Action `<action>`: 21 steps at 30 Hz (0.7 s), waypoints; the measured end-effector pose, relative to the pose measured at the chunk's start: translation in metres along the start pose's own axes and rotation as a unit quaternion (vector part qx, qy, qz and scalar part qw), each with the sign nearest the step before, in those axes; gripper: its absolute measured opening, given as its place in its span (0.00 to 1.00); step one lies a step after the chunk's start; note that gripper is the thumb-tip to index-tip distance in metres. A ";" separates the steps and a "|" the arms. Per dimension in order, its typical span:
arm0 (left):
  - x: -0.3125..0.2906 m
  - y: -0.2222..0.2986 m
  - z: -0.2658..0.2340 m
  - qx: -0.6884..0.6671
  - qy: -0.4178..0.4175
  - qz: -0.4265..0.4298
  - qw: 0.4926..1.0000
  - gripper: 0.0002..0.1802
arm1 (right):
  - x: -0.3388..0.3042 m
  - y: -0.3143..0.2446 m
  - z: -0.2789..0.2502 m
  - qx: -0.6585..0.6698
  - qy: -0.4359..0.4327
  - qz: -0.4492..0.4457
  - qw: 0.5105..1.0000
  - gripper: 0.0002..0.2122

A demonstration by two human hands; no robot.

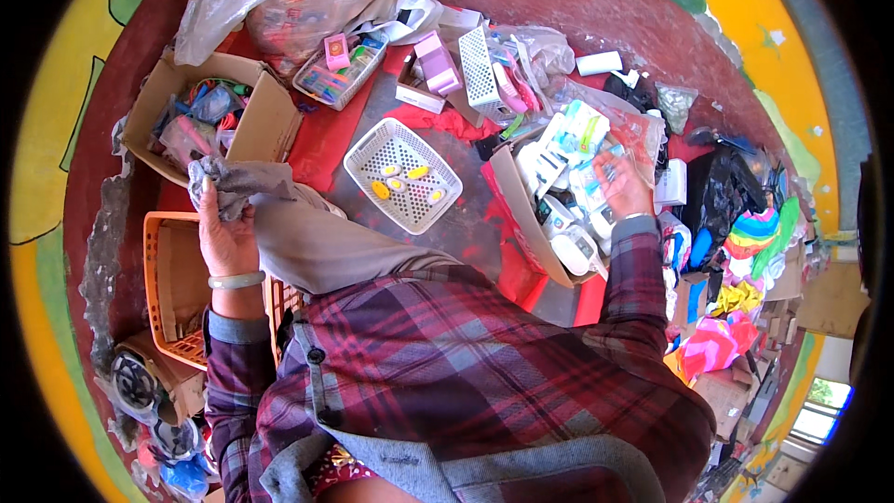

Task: The person wipes a yellow plastic component with a cloth, places small metal parts into an orange plastic basket, and packs a pink plastic object into a clear bag.

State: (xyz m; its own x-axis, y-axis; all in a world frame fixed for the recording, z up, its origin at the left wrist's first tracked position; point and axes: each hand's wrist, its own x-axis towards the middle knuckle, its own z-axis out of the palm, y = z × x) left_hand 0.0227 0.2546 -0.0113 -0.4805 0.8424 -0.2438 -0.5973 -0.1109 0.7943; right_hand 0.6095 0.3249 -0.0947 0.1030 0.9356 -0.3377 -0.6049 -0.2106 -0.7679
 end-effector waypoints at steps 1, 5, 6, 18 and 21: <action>0.000 -0.001 -0.003 -0.008 0.000 -0.002 1.000 0.18 | 0.000 0.014 -0.006 0.020 0.011 0.025 0.999 0.11; -0.009 0.005 -0.009 -0.003 -0.013 0.002 1.000 0.19 | 0.010 0.077 -0.019 0.089 0.059 0.142 0.984 0.12; -0.012 0.009 -0.011 -0.003 -0.008 0.009 1.000 0.19 | 0.013 0.082 -0.019 0.106 0.047 0.147 0.982 0.13; -0.034 0.019 -0.042 -0.041 0.034 0.041 0.998 0.17 | 0.027 0.110 -0.010 0.088 0.122 0.168 0.974 0.17; -0.033 0.025 -0.050 -0.059 0.037 0.059 0.996 0.19 | 0.037 0.120 -0.024 0.086 0.117 0.193 0.970 0.13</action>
State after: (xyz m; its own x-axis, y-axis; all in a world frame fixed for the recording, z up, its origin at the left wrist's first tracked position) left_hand -0.0084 0.1972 -0.0117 -0.5957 0.7789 -0.1961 -0.6023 -0.2716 0.7507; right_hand 0.5598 0.3279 -0.2123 0.0071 0.7021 -0.7120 -0.7546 -0.4634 -0.4646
